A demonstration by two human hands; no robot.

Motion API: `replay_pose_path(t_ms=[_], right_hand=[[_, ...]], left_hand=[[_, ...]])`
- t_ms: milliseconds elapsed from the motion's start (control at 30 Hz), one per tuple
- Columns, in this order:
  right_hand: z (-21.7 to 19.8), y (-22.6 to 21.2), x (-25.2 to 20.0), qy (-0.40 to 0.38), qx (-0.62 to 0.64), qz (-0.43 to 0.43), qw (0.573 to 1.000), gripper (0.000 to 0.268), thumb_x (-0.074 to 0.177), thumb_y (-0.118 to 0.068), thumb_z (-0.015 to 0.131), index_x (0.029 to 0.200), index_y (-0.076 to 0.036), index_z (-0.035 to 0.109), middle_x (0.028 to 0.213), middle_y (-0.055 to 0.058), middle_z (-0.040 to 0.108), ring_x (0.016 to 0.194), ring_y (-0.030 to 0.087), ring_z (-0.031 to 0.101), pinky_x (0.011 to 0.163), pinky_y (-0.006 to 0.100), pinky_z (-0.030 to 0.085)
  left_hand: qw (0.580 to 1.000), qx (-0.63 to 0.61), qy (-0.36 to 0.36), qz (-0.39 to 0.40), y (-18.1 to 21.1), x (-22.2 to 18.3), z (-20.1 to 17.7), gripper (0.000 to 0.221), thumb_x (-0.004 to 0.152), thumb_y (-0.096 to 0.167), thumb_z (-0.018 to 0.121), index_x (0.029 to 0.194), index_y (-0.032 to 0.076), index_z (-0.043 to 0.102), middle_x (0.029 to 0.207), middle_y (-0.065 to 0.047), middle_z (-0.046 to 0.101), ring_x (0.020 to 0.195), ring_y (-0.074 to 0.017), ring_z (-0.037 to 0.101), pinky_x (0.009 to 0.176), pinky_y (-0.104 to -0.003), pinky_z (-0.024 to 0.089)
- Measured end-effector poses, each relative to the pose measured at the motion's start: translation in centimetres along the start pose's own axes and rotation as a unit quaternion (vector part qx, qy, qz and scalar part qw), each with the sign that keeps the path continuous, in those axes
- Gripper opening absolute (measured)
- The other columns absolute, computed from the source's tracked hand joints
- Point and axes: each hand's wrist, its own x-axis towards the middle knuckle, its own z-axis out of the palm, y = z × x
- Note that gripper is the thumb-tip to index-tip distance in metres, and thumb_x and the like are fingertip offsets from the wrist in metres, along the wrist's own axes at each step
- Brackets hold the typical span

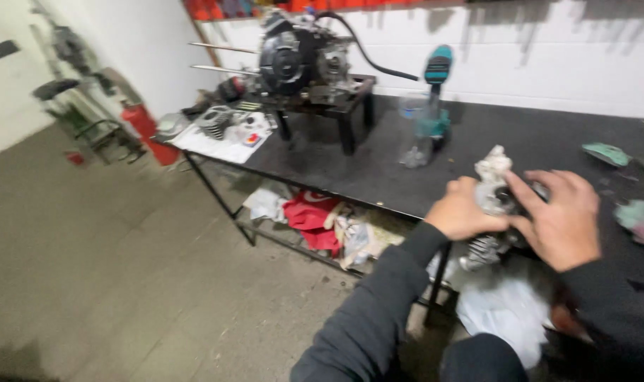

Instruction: The person cleans a metallic engine cylinder block using a white cloth. They wipe the exterior surfaces and the interior bore of the cylinder, rotating the part to access different areas.

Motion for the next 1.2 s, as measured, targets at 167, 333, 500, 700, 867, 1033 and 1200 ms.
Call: replay_pose_path(t_ms=[167,333,500,700,867,1033,1200], right_hand=[[0.5,6.2,4.7,-0.096,0.273,-0.064,0.955,0.089,0.066,-0.03,0.086,0.147,-0.014,0.054,0.117,0.018,0.063,0.11,0.037,0.057,0.097,0.047,0.046],[8.7,7.8,7.4,-0.112,0.353,0.105,0.923,0.063,0.085,-0.029,0.077,0.142,-0.011,0.058,0.115,0.016,0.068,0.102,0.028,0.067,0.09,0.04,0.054],[13.9,4.5,9.9,-0.096,0.241,-0.042,0.965,0.071,0.078,-0.029,0.079,0.142,-0.01,0.056,0.124,0.023,0.064,0.105,0.039,0.06,0.09,0.046,0.05],[10.5,3.8,11.2,-0.252,0.049,-0.027,0.966,0.024,0.097,-0.031,0.06,0.114,-0.019,0.072,0.115,0.006,0.07,0.114,0.026,0.063,0.094,0.045,0.052],[8.9,7.7,8.2,-0.061,0.356,0.132,0.923,0.018,0.102,-0.023,0.062,0.108,-0.008,0.07,0.105,0.01,0.072,0.097,0.022,0.069,0.085,0.036,0.054],[5.5,3.7,2.2,0.007,0.508,0.193,0.84,0.022,0.102,-0.021,0.059,0.113,-0.003,0.067,0.102,0.009,0.069,0.095,0.017,0.065,0.084,0.032,0.052],[1.7,-0.7,0.0,-0.049,0.532,0.099,0.84,0.038,0.088,-0.011,0.065,0.126,-0.007,0.064,0.109,0.006,0.061,0.096,0.019,0.065,0.078,0.032,0.054]], left_hand=[[0.995,-0.076,0.065,0.015,-1.9,-1.2,-1.4,0.097,0.067,0.046,0.084,0.137,-0.007,0.043,0.134,-0.029,0.051,0.12,-0.0391,0.06,0.103,-0.041,0.049],[0.99,-0.101,0.086,0.038,-2.3,-1.8,-1.3,0.084,0.069,0.037,0.083,0.132,-0.005,0.045,0.13,-0.026,0.054,0.12,-0.0366,0.059,0.104,-0.04,0.047],[0.989,-0.126,0.081,0.015,-2.8,-1.6,-1.5,0.081,0.067,0.034,0.081,0.13,-0.004,0.045,0.127,-0.023,0.055,0.119,-0.0332,0.061,0.103,-0.039,0.048],[0.988,-0.127,0.081,0.034,-3.0,-1.8,-1.8,0.082,0.072,0.035,0.081,0.133,-0.005,0.044,0.131,-0.024,0.053,0.122,-0.0345,0.057,0.106,-0.04,0.045],[0.99,-0.125,0.062,-0.012,-2.1,-1.6,-2.6,0.085,0.07,0.037,0.08,0.134,-0.005,0.043,0.133,-0.024,0.053,0.121,-0.0347,0.059,0.104,-0.039,0.046],[0.992,-0.112,0.061,-0.016,-2.7,-0.1,-2.2,0.085,0.071,0.039,0.079,0.133,-0.007,0.044,0.132,-0.027,0.053,0.122,-0.0357,0.059,0.103,-0.039,0.046],[0.985,-0.15,0.059,-0.055,-3.2,1.4,-2.5,0.087,0.071,0.043,0.077,0.133,-0.007,0.043,0.131,-0.026,0.056,0.12,-0.0339,0.062,0.101,-0.038,0.049]])
